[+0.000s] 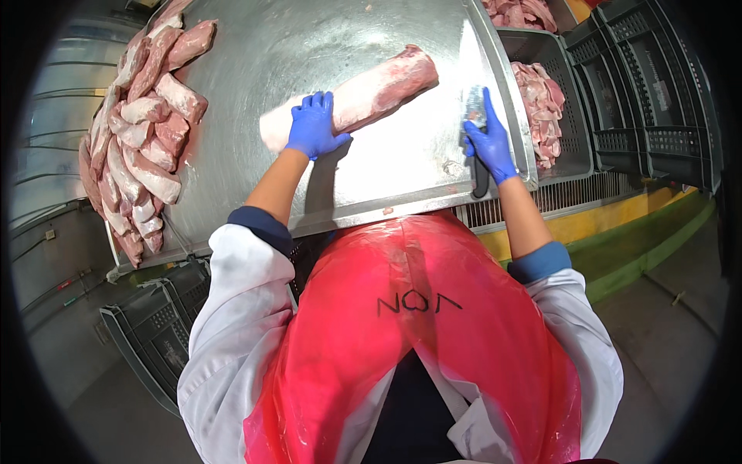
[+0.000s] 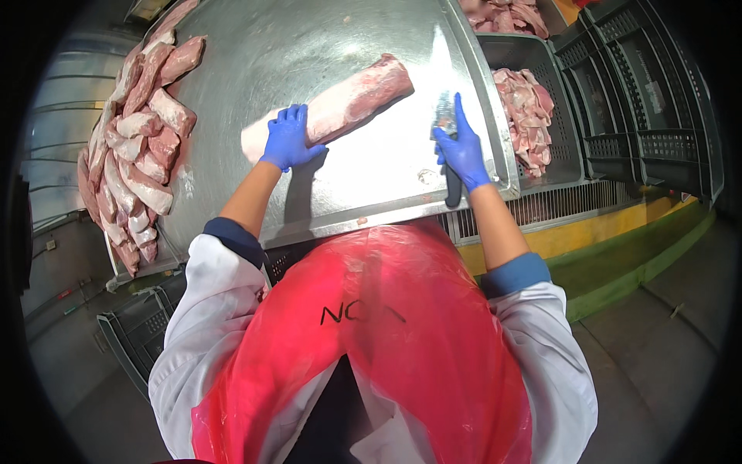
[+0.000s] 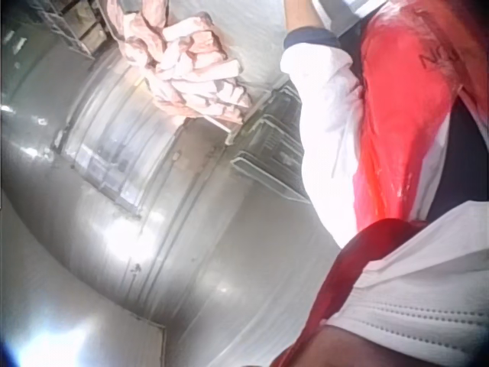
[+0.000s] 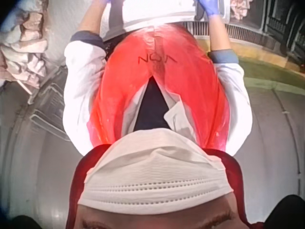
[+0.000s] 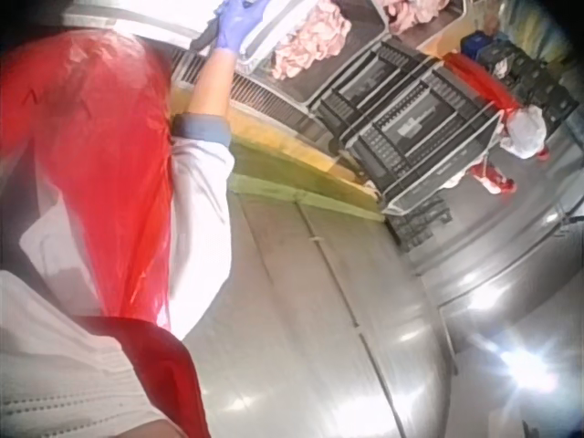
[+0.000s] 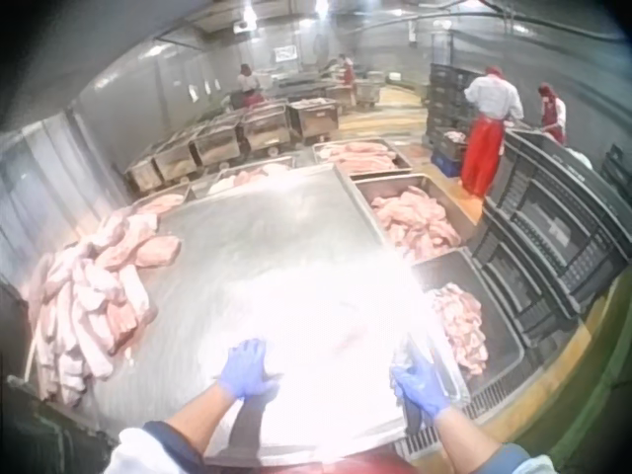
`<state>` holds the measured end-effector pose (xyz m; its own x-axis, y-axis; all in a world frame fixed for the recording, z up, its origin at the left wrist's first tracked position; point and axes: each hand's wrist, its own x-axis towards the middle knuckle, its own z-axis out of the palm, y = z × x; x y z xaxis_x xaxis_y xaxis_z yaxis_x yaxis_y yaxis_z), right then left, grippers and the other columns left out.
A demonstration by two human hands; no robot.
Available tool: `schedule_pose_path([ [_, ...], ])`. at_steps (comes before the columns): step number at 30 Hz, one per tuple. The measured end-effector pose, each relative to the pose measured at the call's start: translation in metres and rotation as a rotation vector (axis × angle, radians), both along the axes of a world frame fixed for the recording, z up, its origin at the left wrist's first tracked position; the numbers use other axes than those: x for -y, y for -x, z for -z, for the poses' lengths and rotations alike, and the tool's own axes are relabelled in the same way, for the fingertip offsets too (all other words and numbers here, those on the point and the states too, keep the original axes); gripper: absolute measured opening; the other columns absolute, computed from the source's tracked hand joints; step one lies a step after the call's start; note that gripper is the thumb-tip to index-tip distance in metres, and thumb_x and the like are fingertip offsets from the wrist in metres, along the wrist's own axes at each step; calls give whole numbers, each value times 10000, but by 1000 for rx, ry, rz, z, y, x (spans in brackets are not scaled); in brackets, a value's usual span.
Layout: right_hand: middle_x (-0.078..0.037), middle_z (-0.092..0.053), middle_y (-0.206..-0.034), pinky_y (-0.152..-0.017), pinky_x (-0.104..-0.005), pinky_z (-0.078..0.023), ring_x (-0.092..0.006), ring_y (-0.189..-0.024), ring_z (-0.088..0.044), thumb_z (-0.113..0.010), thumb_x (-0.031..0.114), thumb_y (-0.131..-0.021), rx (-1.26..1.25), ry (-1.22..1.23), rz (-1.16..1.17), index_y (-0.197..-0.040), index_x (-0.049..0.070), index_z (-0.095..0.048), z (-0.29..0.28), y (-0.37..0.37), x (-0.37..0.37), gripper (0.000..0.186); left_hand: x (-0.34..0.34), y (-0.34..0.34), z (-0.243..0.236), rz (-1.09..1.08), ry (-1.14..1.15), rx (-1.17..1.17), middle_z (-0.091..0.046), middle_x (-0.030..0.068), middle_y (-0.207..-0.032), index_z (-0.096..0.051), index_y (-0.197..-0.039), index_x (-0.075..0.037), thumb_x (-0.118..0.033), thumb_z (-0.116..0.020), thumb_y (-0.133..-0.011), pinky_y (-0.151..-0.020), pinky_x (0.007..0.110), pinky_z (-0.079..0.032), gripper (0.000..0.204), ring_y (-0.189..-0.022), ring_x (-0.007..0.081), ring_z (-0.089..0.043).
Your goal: The person cuts large pieces of raw meat on a stainless steel table using a knife. They trim fat and separate portions, placing trimmed pieces into a nearby bin while stacking cut meat on the table.
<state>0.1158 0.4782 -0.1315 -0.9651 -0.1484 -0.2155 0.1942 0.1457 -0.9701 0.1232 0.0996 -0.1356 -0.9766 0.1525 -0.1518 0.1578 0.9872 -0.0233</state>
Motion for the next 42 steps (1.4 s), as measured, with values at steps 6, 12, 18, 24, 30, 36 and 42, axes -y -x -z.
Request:
schedule_pose_path([
  [6,-65,-643,-746,-528,-302,-525,-121,-587,-610,-611,64,-918,18,-127,-85,-1607,279,-182,13,59,79,840,23,-11,19,-24,-92,-53,-564,190,-1182,-526,-1263,-31,-546,-648,-848,-892,499,-447,673,-1084,369,-543],
  [12,-120,-675,-748,-588,-330,-558,-166,-568,-647,-613,162,-927,46,-247,-187,-1590,339,-206,27,89,113,798,25,-17,33,-41,-187,-261,-575,173,-1129,-550,-1226,-57,-428,-579,-931,-875,486,-431,475,-1052,357,-544],
  [18,-94,-659,-694,-515,-315,-531,-142,-537,-619,-603,68,-909,52,-147,-194,-1585,305,-264,23,1,102,792,35,-17,35,-22,-251,-277,-586,164,-1108,-564,-1200,-64,-408,-580,-940,-880,478,-429,432,-1039,347,-549],
  [24,-88,-632,-748,-497,-307,-515,-128,-529,-582,-586,52,-924,252,-146,-168,-1591,283,-253,14,11,124,780,35,-5,31,-78,-269,-175,-603,178,-1144,-565,-1238,-63,-400,-589,-942,-867,500,-460,449,-1037,373,-572],
  [30,-140,-531,-1420,-781,-254,-522,-99,-877,-590,-598,-17,-874,454,-162,-212,-1589,99,-263,-41,-127,40,798,31,-2,31,-153,-415,-315,-623,199,-1046,-604,-1116,-42,-347,-640,-889,-826,502,-481,381,-965,393,-593],
  [36,-43,-631,-876,-500,-242,-491,-86,-582,-554,-581,-14,-917,-39,-32,79,-1611,216,-185,11,6,15,832,-95,67,-5,-225,-453,-221,-677,233,-979,-643,-1049,-8,-283,-633,-854,-831,468,-537,337,-940,399,-670],
  [42,-70,-633,-881,-483,-284,-538,-111,-608,-586,-608,19,-915,26,86,7,-1606,244,-185,39,80,83,842,-99,96,1,-530,-490,-65,-705,255,-960,-706,-930,12,-308,-659,-801,-823,437,-545,348,-913,395,-690],
])
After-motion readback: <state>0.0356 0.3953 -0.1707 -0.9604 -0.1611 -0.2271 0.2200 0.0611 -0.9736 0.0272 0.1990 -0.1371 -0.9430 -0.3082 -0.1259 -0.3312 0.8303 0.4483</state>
